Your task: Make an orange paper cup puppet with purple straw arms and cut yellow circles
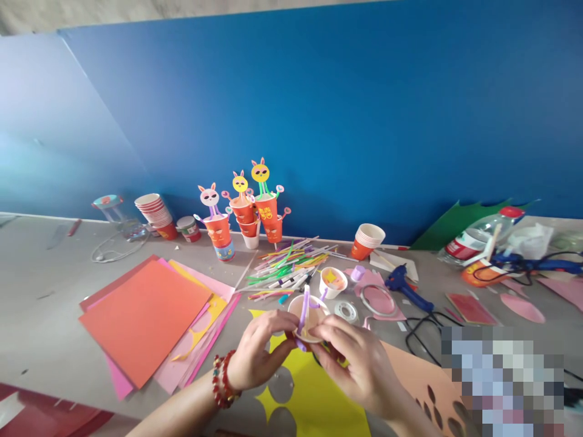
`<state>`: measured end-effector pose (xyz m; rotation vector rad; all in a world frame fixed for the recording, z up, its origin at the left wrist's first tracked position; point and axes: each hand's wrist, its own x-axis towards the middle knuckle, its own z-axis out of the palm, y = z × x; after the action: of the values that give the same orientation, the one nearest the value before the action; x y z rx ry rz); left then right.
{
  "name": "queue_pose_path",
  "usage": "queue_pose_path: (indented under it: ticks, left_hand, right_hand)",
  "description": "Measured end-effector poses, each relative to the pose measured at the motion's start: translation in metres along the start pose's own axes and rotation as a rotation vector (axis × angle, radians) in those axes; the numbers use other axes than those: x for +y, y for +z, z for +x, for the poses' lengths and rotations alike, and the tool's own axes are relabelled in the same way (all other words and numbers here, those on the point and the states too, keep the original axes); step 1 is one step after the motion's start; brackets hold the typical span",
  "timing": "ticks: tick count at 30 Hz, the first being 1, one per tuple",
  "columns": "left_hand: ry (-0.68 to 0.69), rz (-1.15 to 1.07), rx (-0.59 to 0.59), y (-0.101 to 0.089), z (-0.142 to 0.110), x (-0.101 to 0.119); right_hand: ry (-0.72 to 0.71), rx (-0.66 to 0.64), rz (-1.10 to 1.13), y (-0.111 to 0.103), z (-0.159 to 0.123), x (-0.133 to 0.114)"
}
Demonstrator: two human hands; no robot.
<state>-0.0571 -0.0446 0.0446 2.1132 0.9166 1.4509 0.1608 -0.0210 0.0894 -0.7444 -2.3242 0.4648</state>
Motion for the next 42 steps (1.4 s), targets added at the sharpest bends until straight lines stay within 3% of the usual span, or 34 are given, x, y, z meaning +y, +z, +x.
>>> queue_pose_path:
  ticks: [7,21,32,39,42]
  left_hand:
    - [0.010,-0.057,0.038,-0.001,0.001,-0.003]
    - [-0.154,-0.196,0.101,0.005,-0.005,-0.024]
    - [-0.261,-0.311,0.104,0.011,-0.007,-0.035]
    - [-0.356,-0.519,0.119,0.011,0.000,-0.028]
    - [-0.430,-0.630,0.139,0.008,0.002,-0.028]
  right_hand:
    - [-0.021,0.007,-0.061,0.004,0.006,0.001]
    - [0.026,0.046,-0.133,0.033,0.008,0.008]
    - [0.002,0.162,-0.098,0.038,0.003,0.013]
    - [0.003,0.242,0.005,0.040,-0.001,0.012]
    - [0.013,0.344,0.077,0.039,-0.006,0.013]
